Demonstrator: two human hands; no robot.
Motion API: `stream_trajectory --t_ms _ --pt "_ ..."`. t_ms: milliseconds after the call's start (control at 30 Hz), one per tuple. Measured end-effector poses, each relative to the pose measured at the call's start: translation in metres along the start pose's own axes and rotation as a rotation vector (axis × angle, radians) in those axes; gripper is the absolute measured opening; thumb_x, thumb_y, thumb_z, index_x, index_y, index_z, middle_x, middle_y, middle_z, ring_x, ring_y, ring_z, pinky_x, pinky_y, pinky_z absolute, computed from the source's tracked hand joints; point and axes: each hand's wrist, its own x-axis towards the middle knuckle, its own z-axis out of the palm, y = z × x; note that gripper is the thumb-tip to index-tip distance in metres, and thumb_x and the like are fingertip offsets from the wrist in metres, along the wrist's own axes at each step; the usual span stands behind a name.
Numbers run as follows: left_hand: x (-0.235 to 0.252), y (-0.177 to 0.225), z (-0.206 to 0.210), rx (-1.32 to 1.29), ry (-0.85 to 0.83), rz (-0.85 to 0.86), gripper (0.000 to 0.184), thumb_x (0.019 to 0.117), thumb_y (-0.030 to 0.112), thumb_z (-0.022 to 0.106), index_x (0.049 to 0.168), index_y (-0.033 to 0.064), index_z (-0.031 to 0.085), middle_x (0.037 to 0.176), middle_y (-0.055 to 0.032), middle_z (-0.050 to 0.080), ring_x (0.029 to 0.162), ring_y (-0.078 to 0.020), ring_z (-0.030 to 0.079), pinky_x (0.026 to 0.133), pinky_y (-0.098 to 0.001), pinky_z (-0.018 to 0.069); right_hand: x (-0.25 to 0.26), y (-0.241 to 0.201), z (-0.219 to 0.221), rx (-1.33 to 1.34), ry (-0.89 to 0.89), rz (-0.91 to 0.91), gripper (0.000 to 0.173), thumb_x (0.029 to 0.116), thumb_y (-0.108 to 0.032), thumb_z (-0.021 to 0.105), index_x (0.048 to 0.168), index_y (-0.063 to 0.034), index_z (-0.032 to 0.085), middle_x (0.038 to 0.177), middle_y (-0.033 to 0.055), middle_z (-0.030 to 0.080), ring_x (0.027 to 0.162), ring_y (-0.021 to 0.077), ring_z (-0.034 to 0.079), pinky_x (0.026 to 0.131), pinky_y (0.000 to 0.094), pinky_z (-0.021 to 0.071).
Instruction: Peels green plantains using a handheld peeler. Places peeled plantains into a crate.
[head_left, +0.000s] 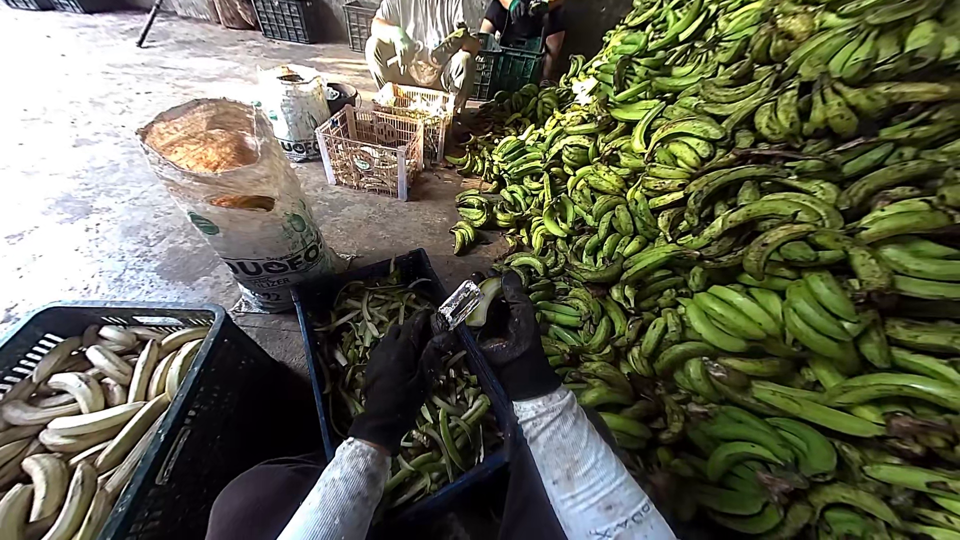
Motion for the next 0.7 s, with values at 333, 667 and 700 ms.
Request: stream_trajectory --t_ms 333,667,700 --pt "0.002 0.007 -0.003 0.042 0.019 -0.002 0.063 0.1009 0.061 0.043 0.146 0.0197 0.058 0.123 -0.0139 0.068 0.112 -0.0307 0.065 0.094 -0.0545 0.0522 -0.004 -0.005 0.005 0.082 0.053 0.0 0.035 0.1079 -0.045 0.038 0.111 -0.0166 0.06 0.096 0.0051 0.067 0.086 0.017 0.068 0.072 0.0358 0.0598" --pt "-0.005 0.017 0.005 0.244 0.145 0.159 0.052 0.0936 0.04 0.062 0.14 0.0163 0.065 0.115 -0.0245 0.069 0.103 -0.0452 0.066 0.088 -0.0625 0.0508 -0.001 -0.009 0.0 0.175 0.086 -0.038 0.036 0.1082 -0.045 0.036 0.113 -0.0168 0.058 0.099 0.0044 0.067 0.091 0.0169 0.068 0.077 0.0372 0.0593" --pt "-0.004 0.018 0.004 0.249 0.143 0.155 0.052 0.0926 0.038 0.063 0.14 0.0159 0.065 0.115 -0.0252 0.068 0.103 -0.0463 0.066 0.088 -0.0632 0.0506 -0.002 -0.009 0.0 0.157 0.08 -0.045 0.036 0.1085 -0.045 0.035 0.113 -0.0168 0.058 0.098 0.0044 0.067 0.09 0.0168 0.068 0.076 0.0372 0.0592"
